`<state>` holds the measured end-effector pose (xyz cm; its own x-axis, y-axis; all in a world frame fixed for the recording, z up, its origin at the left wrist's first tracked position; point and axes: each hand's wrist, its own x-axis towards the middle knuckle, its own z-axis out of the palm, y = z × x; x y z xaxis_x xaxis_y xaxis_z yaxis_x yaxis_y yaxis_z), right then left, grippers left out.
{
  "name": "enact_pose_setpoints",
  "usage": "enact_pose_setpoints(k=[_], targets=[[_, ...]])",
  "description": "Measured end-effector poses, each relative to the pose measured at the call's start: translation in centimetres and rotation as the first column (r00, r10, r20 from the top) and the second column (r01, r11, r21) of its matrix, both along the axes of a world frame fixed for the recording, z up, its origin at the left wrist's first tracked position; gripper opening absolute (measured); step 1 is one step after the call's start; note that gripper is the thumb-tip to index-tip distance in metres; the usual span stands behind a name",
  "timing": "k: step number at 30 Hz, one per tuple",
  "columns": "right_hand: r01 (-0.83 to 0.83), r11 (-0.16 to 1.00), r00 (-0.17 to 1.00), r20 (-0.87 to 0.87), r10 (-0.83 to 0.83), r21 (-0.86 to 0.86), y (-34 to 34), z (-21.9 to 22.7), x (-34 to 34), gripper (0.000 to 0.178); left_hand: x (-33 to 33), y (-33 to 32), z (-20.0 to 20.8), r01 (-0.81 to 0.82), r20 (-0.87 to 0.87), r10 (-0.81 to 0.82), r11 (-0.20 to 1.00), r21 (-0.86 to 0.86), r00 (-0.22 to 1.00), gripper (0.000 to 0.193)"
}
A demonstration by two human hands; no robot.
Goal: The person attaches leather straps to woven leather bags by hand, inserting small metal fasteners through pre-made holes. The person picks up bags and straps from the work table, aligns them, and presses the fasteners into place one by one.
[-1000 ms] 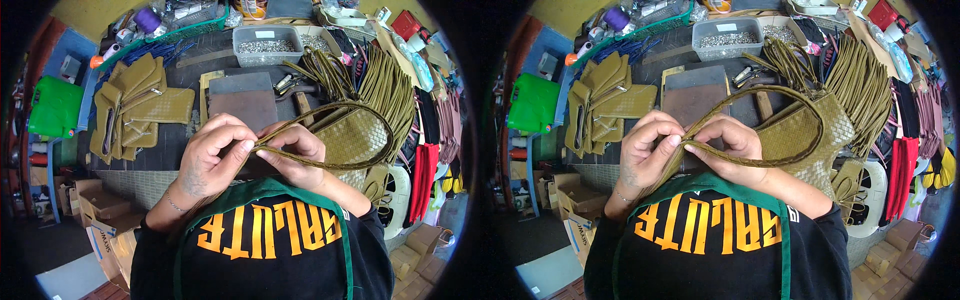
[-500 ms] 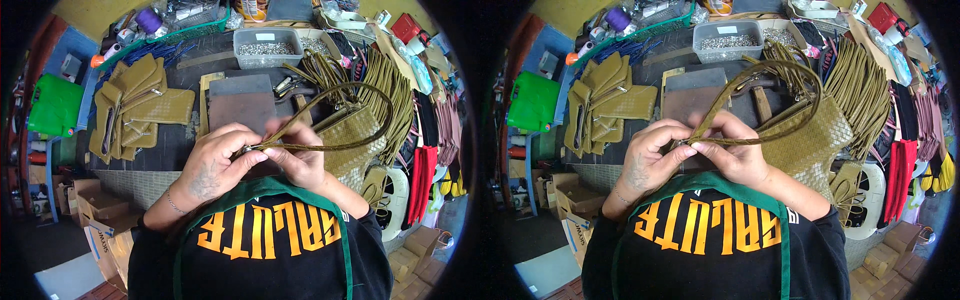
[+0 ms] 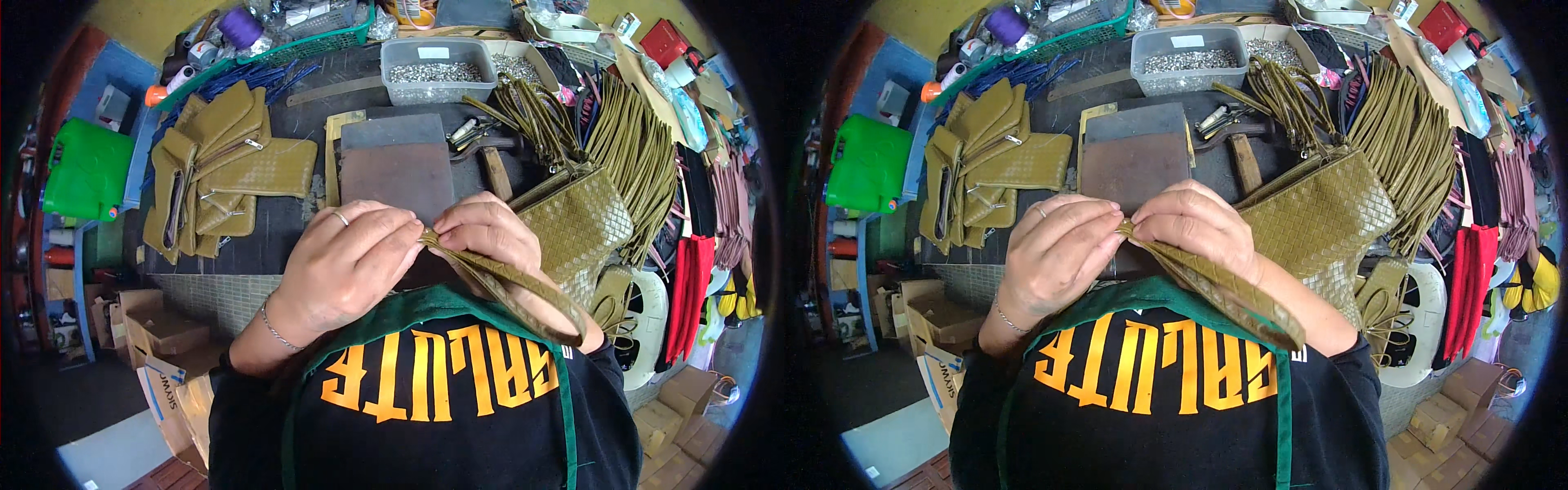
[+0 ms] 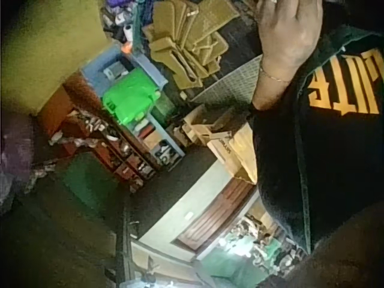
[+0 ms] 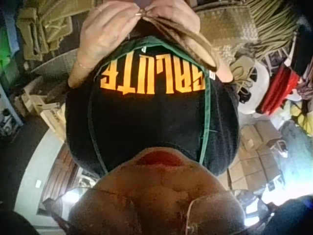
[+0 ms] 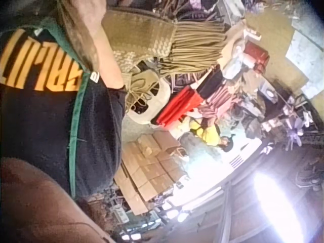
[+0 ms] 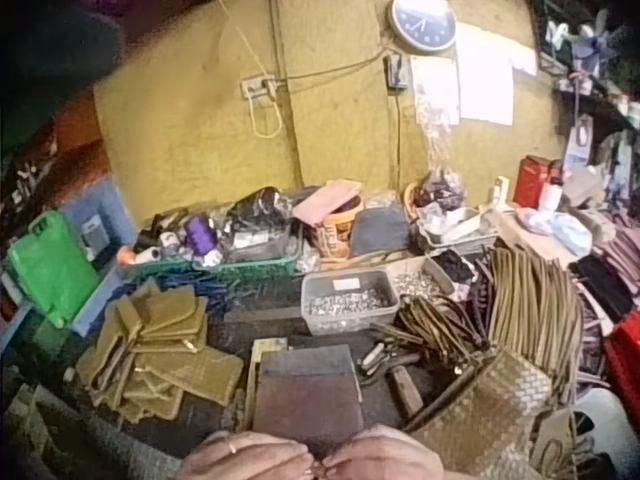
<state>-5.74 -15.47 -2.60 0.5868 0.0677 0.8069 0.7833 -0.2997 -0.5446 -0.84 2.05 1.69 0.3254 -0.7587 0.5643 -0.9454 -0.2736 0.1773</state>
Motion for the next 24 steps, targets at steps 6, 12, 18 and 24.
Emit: enact_pose_setpoints(k=[6,12,18,24], targets=[[0.018,0.996,0.996,0.091,-0.01,-0.089,-0.2,-0.4,0.7,0.021,0.8,-0.3,-0.9,0.069,0.061,-0.066,0.996,-0.048,0.996,0.024],[-0.033,0.996,0.998,0.053,0.038,-0.085,-0.4,0.0,0.6,0.019,1.0,-0.5,-0.3,0.09,0.084,-0.086,0.995,-0.046,0.993,0.02],[-0.129,0.99,0.991,-0.044,0.127,-0.057,-0.5,0.0,0.4,0.019,0.4,-0.5,1.2,0.088,-0.076,-0.078,0.988,0.128,0.994,0.021],[-0.165,0.984,0.986,-0.02,0.164,-0.072,-0.2,0.1,0.9,0.02,0.7,-0.3,1.5,0.089,-0.213,-0.072,0.994,0.07,0.974,0.023]])
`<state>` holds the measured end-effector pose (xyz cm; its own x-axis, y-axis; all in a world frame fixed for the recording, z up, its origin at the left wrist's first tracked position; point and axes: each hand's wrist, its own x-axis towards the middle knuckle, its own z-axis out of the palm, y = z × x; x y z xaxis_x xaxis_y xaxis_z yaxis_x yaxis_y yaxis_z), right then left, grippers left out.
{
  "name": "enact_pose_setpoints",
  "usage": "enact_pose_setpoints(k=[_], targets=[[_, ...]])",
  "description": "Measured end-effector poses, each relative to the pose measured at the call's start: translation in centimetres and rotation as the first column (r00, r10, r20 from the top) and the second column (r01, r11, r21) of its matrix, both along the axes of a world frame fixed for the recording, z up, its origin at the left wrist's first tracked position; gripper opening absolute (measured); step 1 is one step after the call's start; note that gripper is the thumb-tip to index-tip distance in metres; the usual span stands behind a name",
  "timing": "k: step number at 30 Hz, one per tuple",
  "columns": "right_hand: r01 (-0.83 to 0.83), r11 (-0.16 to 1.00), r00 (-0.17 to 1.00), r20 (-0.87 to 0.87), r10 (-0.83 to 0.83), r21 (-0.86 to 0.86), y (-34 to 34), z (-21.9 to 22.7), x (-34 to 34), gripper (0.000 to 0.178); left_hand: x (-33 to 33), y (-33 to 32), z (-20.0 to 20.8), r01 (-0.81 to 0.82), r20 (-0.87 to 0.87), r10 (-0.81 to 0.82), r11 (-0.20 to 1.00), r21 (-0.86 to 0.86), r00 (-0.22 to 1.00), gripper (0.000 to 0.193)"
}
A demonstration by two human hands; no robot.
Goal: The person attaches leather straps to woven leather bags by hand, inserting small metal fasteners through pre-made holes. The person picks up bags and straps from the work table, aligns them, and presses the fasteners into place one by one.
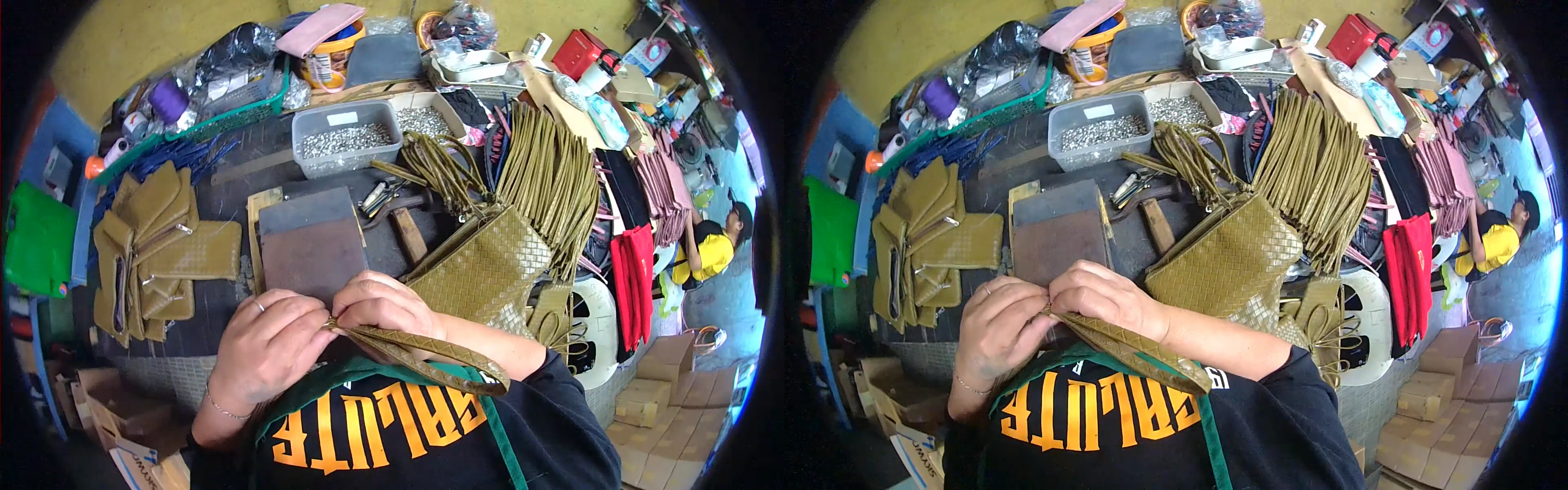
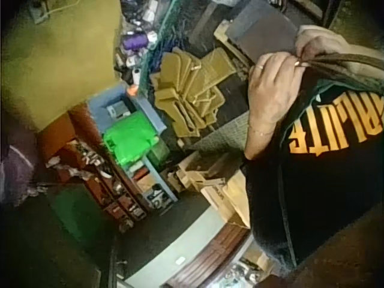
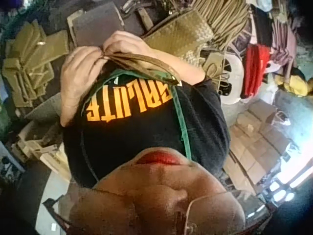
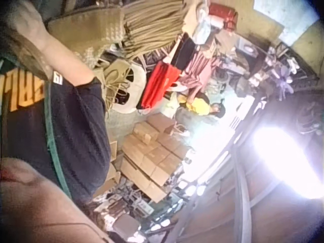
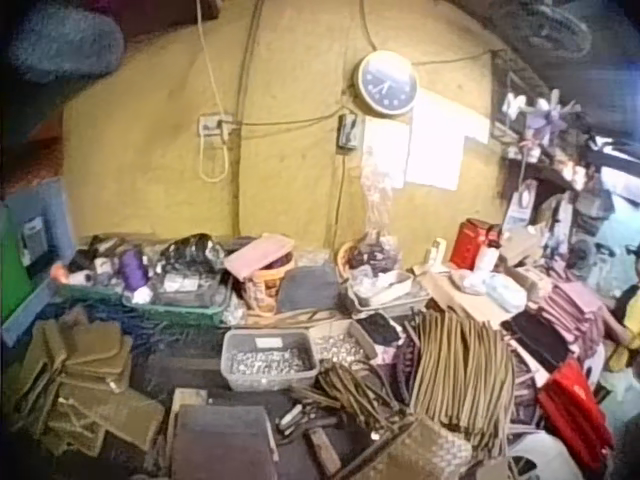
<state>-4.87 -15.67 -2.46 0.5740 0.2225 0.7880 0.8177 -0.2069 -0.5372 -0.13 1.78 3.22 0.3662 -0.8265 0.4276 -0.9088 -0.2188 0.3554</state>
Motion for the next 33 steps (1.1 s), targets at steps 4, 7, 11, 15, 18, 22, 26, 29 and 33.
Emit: enact_pose_setpoints(k=[4,7,11,15,18,22,26,29,33], targets=[[-0.041,0.996,0.996,-0.078,0.048,0.084,-0.4,0.6,-0.3,0.019,0.6,-0.2,-0.1,0.026,0.034,-0.024,0.996,-0.082,0.999,0.021],[-0.194,0.981,0.963,-0.19,0.19,-0.001,-1.7,1.6,0.0,0.021,0.7,-0.5,-0.5,0.044,0.04,-0.039,0.993,-0.113,0.998,0.018],[-0.442,0.863,0.85,-0.423,0.315,-0.245,-4.1,4.2,1.4,0.02,-0.2,-0.3,-0.9,0.099,0.151,-0.088,0.993,-0.065,0.985,0.007],[-0.268,0.824,0.829,-0.556,-0.066,-0.498,-8.9,6.0,9.6,0.022,-1.1,-0.5,-0.8,0.107,0.244,-0.106,0.994,0.008,0.964,0.005],[0.148,0.457,0.753,-0.2,-0.627,-0.877,-13.3,3.0,18.7,0.016,-1.1,-1.0,-0.8,0.153,0.206,-0.15,0.988,0.002,0.967,0.006],[-0.045,0.125,0.679,-0.122,-0.724,-0.991,-15.1,-6.3,26.4,0.024,-0.7,-0.5,-0.8,0.072,0.169,-0.072,0.997,0.006,0.983,0.006],[-0.082,0.124,0.649,-0.148,-0.747,-0.989,-14.1,-11.9,27.5,0.023,-0.7,0.4,-0.6,0.001,0.147,-0.007,0.999,0.041,0.989,0.008],[-0.177,0.099,0.609,-0.188,-0.771,-0.979,-14.0,-11.5,27.8,0.024,-0.6,0.2,-0.8,-0.003,0.113,0.003,1.0,0.007,0.994,0.009],[-0.127,0.174,0.576,-0.215,-0.789,-0.977,-13.8,-10.5,27.2,0.022,-0.4,0.1,-0.7,0.004,0.107,-0.007,1.0,0.03,0.994,0.009]])
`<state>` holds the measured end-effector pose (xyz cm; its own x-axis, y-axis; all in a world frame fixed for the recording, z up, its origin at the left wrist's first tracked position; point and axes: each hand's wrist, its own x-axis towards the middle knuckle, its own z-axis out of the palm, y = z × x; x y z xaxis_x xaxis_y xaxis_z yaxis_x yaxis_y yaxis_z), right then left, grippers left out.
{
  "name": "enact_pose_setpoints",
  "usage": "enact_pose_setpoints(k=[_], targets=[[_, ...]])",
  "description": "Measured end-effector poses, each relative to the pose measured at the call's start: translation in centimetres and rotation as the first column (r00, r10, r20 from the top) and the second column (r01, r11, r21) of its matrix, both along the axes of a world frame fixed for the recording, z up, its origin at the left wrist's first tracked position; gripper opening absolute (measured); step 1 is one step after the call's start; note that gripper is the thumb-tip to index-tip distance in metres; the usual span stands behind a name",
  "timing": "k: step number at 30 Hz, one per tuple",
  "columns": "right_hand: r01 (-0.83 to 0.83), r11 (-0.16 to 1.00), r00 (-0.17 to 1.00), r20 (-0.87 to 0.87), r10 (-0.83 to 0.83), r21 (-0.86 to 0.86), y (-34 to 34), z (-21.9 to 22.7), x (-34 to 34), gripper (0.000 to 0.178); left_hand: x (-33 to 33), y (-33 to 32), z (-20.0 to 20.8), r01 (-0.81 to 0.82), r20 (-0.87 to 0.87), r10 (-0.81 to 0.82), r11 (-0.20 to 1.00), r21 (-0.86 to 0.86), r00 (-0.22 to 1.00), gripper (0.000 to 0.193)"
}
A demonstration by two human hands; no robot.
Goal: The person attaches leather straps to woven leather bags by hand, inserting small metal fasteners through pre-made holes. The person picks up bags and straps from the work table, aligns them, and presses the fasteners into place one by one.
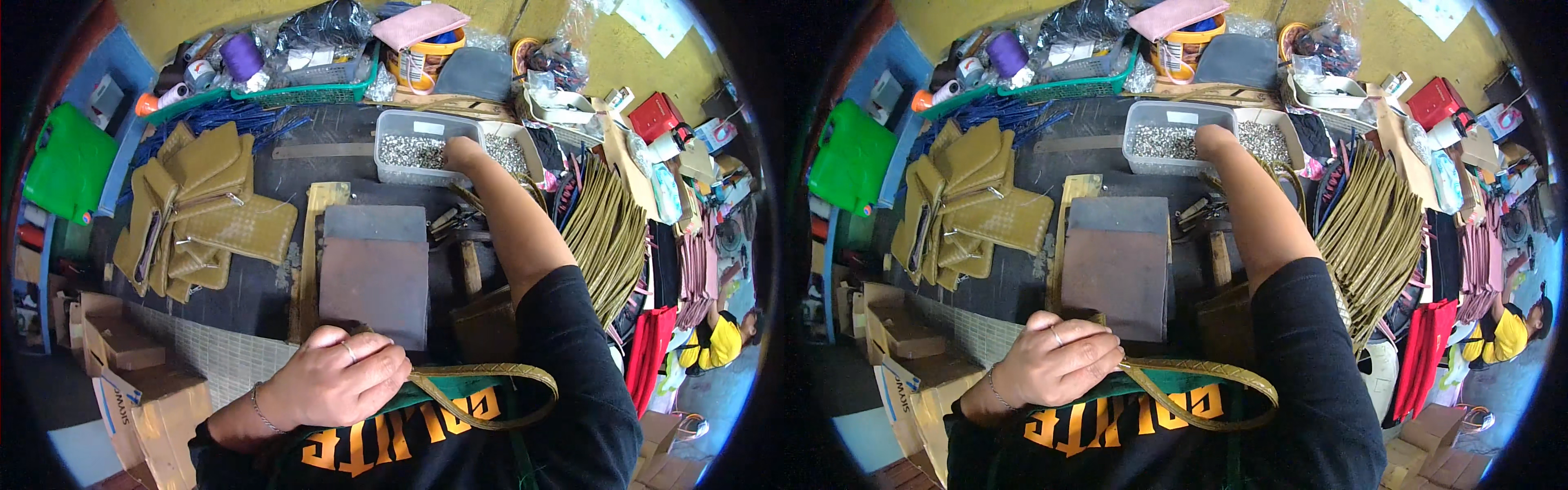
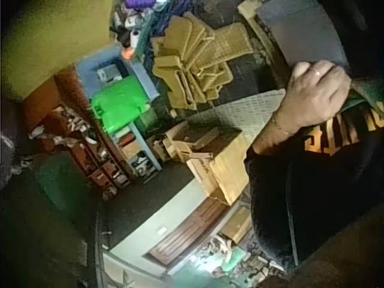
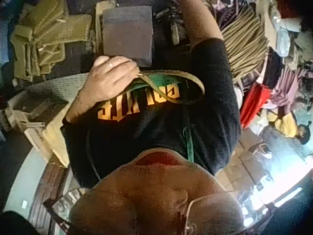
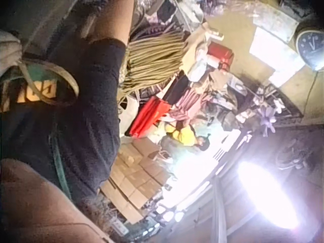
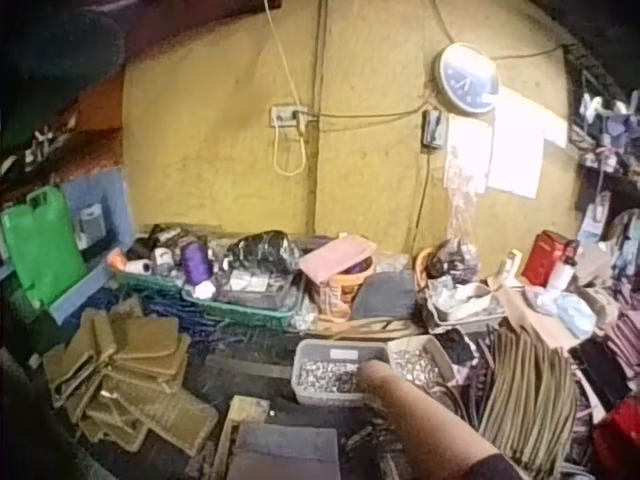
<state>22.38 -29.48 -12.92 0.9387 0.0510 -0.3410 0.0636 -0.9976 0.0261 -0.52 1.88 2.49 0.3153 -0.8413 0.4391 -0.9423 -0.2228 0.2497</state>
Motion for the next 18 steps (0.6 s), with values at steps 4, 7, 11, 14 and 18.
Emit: enact_pose_setpoints(k=[4,7,11,14,18], targets=[[0.031,0.997,0.987,0.155,-0.042,0.071,-0.7,0.0,-0.6,0.018,0.1,-0.2,0.1,-0.004,-0.015,0.004,1.0,-0.016,1.0,0.013],[0.092,0.991,0.969,0.222,-0.111,0.095,-0.7,0.2,-1.1,0.013,-0.3,-0.2,0.2,0.004,-0.015,-0.004,1.0,-0.019,1.0,0.013],[0.028,0.983,0.955,0.286,-0.08,0.183,0.8,1.9,-2.5,0.015,-0.8,0.3,0.1,-0.003,-0.015,0.003,1.0,-0.03,1.0,0.013],[0.095,0.931,0.92,0.326,-0.217,0.352,0.6,2.9,-3.6,0.018,-0.9,0.2,-0.2,0.0,0.018,0.001,0.999,-0.051,1.0,0.008],[0.116,0.787,0.85,0.35,-0.395,0.605,-1.0,4.0,-5.5,0.018,-0.6,-0.7,0.1,0.03,0.003,-0.03,0.999,-0.027,1.0,0.012]])
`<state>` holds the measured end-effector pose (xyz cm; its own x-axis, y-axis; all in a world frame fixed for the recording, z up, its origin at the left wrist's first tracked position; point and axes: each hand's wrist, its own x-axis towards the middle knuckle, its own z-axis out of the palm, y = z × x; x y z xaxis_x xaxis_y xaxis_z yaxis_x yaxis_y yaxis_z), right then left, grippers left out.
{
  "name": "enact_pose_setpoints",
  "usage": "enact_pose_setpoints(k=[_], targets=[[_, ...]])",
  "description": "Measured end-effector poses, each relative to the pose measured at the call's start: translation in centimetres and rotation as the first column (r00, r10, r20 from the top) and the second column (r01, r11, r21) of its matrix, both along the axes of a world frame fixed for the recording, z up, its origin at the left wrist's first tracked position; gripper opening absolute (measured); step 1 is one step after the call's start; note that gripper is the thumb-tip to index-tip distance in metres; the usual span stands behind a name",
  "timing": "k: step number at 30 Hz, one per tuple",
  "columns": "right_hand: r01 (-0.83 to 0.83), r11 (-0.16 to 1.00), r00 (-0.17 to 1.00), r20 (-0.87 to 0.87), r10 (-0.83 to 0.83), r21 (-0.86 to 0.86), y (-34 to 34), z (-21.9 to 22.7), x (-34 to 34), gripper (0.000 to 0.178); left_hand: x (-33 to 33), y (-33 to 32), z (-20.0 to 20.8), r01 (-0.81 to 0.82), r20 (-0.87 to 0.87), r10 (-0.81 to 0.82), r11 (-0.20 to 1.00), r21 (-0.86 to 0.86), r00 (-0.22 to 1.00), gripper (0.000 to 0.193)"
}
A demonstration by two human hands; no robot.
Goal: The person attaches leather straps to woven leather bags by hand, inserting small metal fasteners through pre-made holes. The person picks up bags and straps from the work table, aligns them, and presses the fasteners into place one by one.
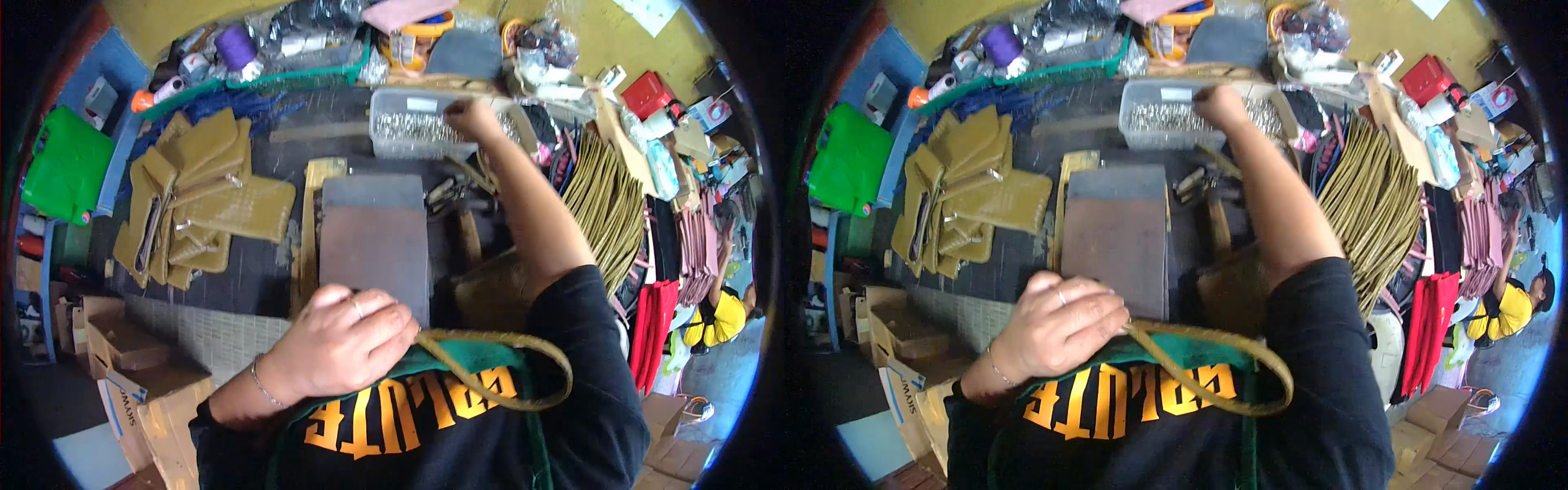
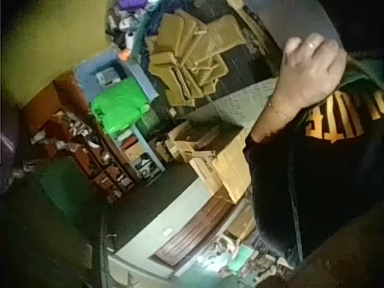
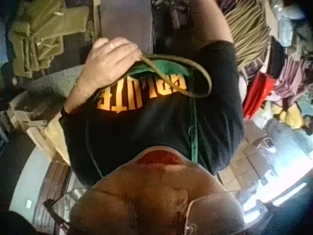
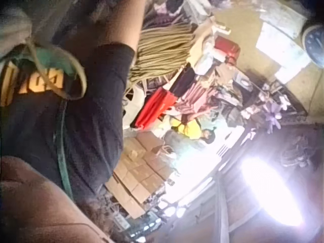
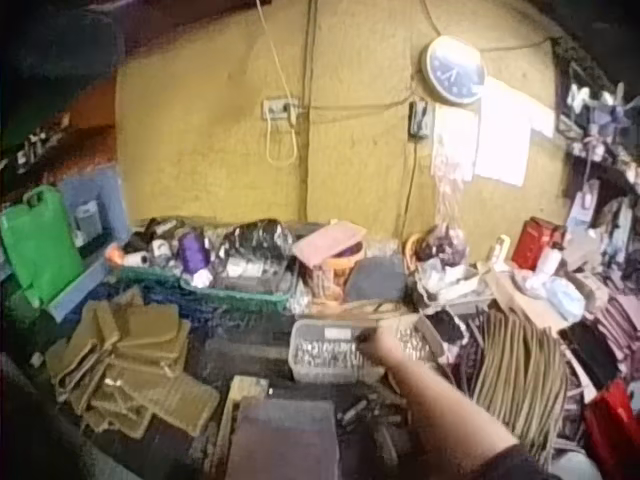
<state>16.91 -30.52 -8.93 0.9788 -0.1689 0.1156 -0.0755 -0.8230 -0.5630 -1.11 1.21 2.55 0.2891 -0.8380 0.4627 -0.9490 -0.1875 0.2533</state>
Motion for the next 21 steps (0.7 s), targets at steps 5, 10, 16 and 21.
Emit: enact_pose_setpoints(k=[5,10,16,21], targets=[[-0.209,0.651,0.973,0.088,0.214,0.73,7.3,7.4,-9.7,0.014,-0.1,0.6,0.2,-0.025,0.003,0.025,1.0,-0.013,1.0,0.016],[-0.134,0.336,0.929,0.001,0.37,0.932,12.4,9.0,-20.7,0.01,-0.4,-0.1,0.1,-0.013,0.029,0.013,1.0,0.012,0.999,0.018],[-0.111,0.185,0.959,0.056,0.278,0.977,14.2,6.9,-25.3,0.008,-1.4,0.1,-0.1,0.01,0.064,-0.011,1.0,0.011,0.998,0.02],[-0.263,0.329,0.939,0.162,0.304,0.907,14.0,7.0,-25.6,0.012,-1.5,0.2,-0.1,0.031,0.08,-0.033,0.999,0.026,0.996,0.021]])
